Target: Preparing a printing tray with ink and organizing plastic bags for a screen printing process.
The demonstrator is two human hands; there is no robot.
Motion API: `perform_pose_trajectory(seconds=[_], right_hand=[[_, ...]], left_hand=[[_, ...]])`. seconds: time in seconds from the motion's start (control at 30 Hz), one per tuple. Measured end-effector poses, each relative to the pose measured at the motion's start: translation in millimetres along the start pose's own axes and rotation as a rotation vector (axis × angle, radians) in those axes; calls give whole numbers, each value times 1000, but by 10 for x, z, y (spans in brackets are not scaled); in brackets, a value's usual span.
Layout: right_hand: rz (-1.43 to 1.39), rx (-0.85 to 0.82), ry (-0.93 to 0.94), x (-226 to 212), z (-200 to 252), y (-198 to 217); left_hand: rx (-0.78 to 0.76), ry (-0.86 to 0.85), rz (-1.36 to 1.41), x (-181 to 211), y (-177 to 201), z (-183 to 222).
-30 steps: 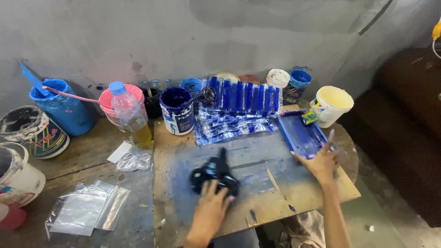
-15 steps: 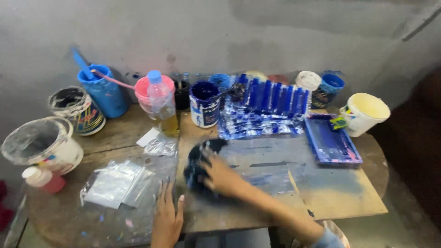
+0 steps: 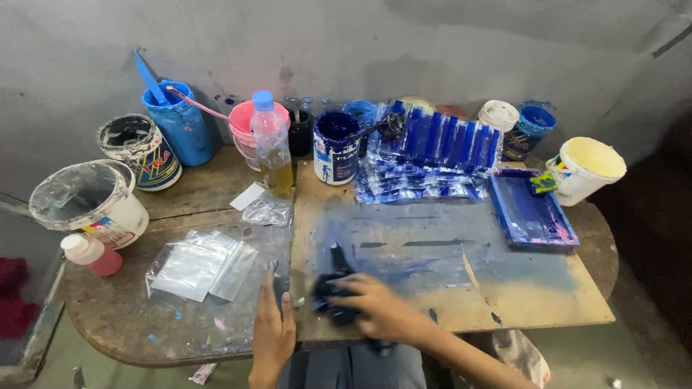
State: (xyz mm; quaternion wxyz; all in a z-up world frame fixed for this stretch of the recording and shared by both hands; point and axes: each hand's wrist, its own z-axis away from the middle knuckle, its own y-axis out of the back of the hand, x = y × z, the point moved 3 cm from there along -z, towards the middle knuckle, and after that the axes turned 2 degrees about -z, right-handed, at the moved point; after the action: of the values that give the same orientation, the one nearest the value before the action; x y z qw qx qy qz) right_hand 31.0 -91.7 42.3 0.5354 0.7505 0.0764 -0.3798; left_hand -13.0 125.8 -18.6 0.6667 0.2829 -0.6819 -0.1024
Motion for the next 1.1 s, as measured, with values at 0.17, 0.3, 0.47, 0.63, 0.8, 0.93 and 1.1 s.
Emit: perform_pose_trajectory(seconds=[0.17,0.3,0.47,0.63,0.8,0.93,1.1], right_hand=[[-37,350,-1422,265,781,967],[495,530,-879,1836,1321,1002],[166,406,-627,948,197,717],[84,199,-95,79,-244,-205],[93,62,-249,-24,511,-142],[194,515,-748,422,1812,343],[603,878,-1136,1548,3777,751]], left_hand=[[-86,80,-117,2,-34,-2],[-81,68,-108,-10,-61,7],[-33,78,-86,47,-27,33],[-3,-2,-26,0,-3,21],[-29,43,-60,99,22,9],[-66,63,-70,147,12,29],[-82,86,-132,87,-47,38]])
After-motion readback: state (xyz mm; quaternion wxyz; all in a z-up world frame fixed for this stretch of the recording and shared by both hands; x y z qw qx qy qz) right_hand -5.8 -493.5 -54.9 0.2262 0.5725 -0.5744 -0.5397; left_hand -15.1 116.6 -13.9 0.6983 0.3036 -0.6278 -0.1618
